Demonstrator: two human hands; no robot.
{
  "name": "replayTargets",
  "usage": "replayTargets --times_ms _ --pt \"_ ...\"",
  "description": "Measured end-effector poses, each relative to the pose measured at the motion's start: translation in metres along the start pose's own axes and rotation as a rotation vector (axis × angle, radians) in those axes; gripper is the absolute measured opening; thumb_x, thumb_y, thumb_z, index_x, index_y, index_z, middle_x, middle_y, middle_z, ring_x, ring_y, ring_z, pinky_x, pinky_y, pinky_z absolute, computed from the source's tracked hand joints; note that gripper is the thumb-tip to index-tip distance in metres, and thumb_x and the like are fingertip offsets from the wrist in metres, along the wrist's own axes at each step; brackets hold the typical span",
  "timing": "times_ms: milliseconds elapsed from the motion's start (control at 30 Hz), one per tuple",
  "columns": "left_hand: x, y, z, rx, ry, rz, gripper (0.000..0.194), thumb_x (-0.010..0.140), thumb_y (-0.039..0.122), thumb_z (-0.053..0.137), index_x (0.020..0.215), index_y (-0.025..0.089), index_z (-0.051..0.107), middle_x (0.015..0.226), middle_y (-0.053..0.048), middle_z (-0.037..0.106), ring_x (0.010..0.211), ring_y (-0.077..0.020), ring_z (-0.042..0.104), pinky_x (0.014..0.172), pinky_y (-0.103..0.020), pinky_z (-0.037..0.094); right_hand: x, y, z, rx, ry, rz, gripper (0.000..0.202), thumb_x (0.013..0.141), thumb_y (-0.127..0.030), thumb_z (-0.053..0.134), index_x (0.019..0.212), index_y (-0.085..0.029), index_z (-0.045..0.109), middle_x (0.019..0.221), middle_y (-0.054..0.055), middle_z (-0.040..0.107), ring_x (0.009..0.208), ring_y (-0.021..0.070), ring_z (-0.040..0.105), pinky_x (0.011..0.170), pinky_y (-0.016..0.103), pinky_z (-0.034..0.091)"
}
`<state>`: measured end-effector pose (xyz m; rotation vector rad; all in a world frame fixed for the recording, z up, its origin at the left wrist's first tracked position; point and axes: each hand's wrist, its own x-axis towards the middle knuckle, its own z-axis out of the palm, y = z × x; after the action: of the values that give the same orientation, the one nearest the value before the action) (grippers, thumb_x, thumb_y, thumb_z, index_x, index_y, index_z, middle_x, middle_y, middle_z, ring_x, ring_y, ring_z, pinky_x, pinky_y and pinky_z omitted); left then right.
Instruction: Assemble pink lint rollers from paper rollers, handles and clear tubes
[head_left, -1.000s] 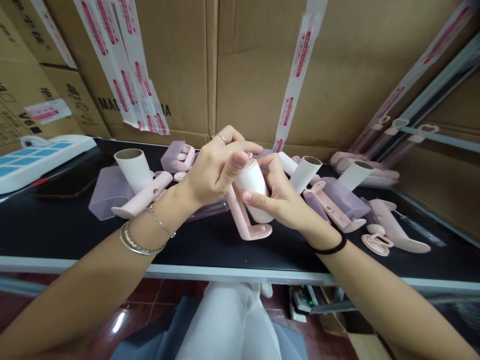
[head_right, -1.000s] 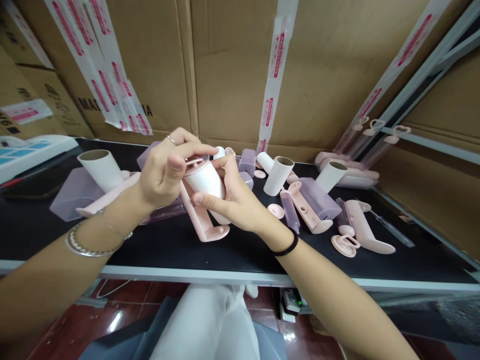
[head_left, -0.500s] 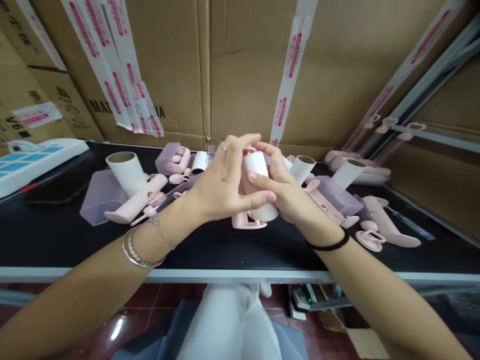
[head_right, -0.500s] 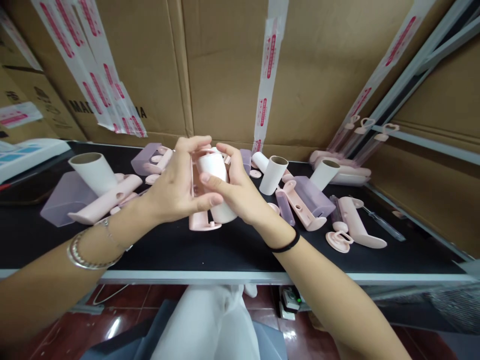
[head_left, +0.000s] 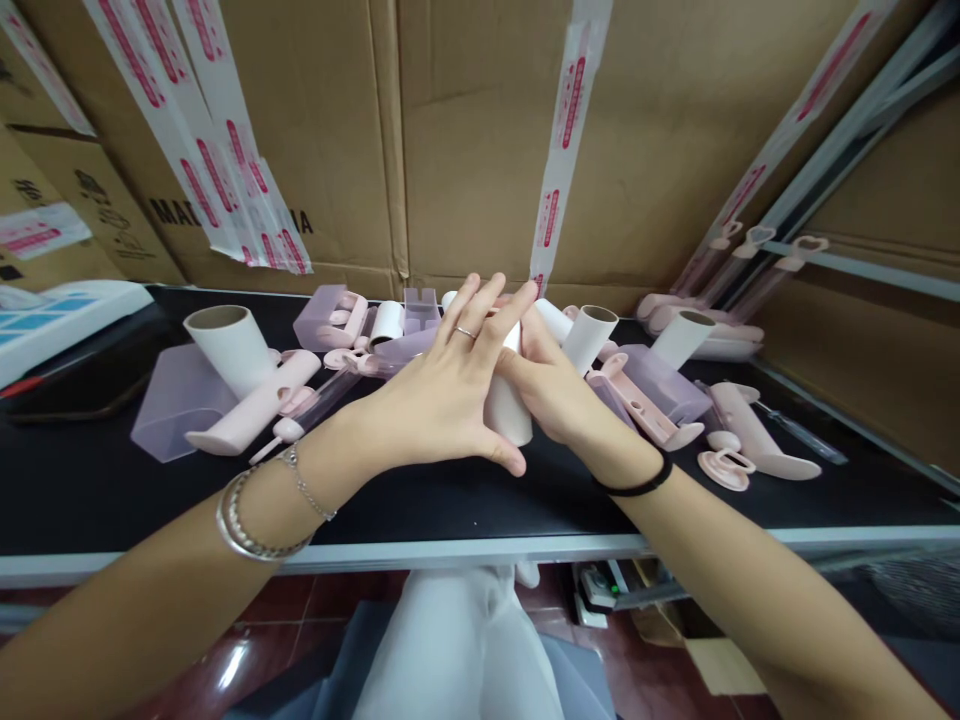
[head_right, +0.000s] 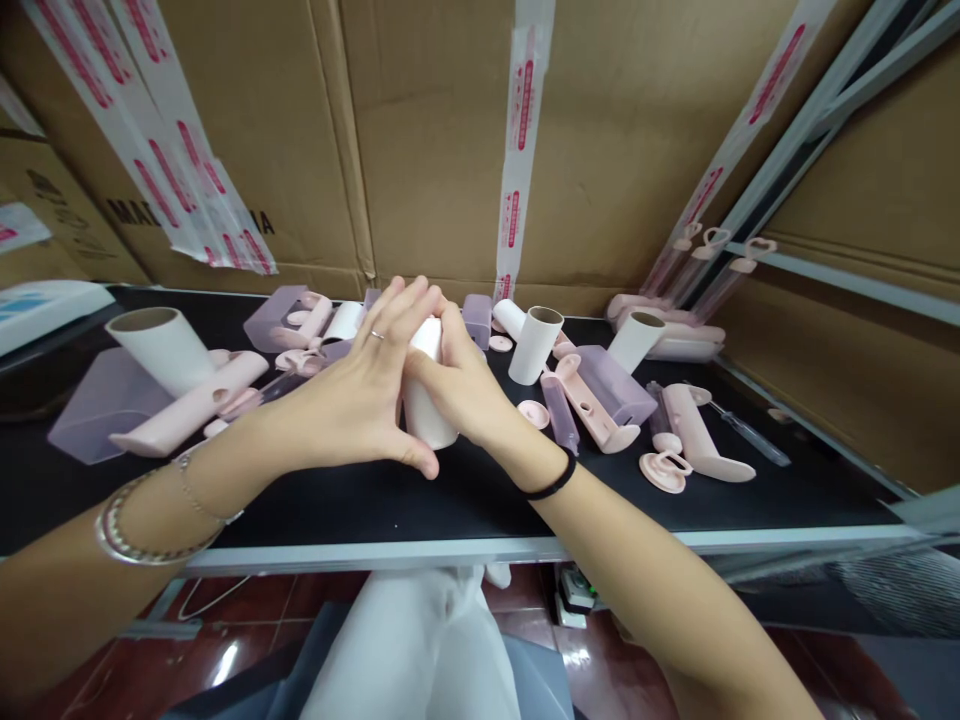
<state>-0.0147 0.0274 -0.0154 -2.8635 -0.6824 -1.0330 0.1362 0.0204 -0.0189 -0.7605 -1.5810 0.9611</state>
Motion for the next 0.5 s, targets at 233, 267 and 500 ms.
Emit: replayTargets --times_ms 233,267,500 --pt "0.005 0.015 0.002 -0.033 0.169 0.069 0.110 0.060 0.033 0.084 0.147 0.018 0.017 0.147 -0.020 0.033 0.141 -0.0411 0.028 0.113 -0.064 0.029 -0.001 -0.008 -0.002 0.095 0.075 0.044 0.032 0.080 -0.039 0.066 0.106 -0.032 0.050 0.115 0.001 0.059 0.108 0.0236 0.059 0.098 0.050 0.048" --pt "0.005 0.016 0.001 -0.035 0.175 0.076 0.108 0.060 0.032 0.083 0.146 0.017 0.019 0.146 -0.020 0.034 0.140 -0.0406 0.030 0.113 -0.062 0.031 -0.002 -0.009 -0.002 0.092 0.080 0.042 0.032 0.079 -0.038 0.067 0.105 -0.032 0.051 0.113 0.001 0.059 0.106 0.0237 0.059 0.097 0.050 0.049" --pt "0.007 0.010 -0.004 -0.065 0.139 0.144 0.111 0.063 0.035 0.084 0.148 0.021 0.013 0.150 -0.018 0.032 0.143 -0.0385 0.028 0.114 -0.060 0.031 0.000 -0.010 -0.003 0.139 0.058 0.047 0.040 0.074 -0.034 0.072 0.105 -0.029 0.048 0.106 0.001 0.059 0.094 0.0198 0.059 0.080 0.037 0.053"
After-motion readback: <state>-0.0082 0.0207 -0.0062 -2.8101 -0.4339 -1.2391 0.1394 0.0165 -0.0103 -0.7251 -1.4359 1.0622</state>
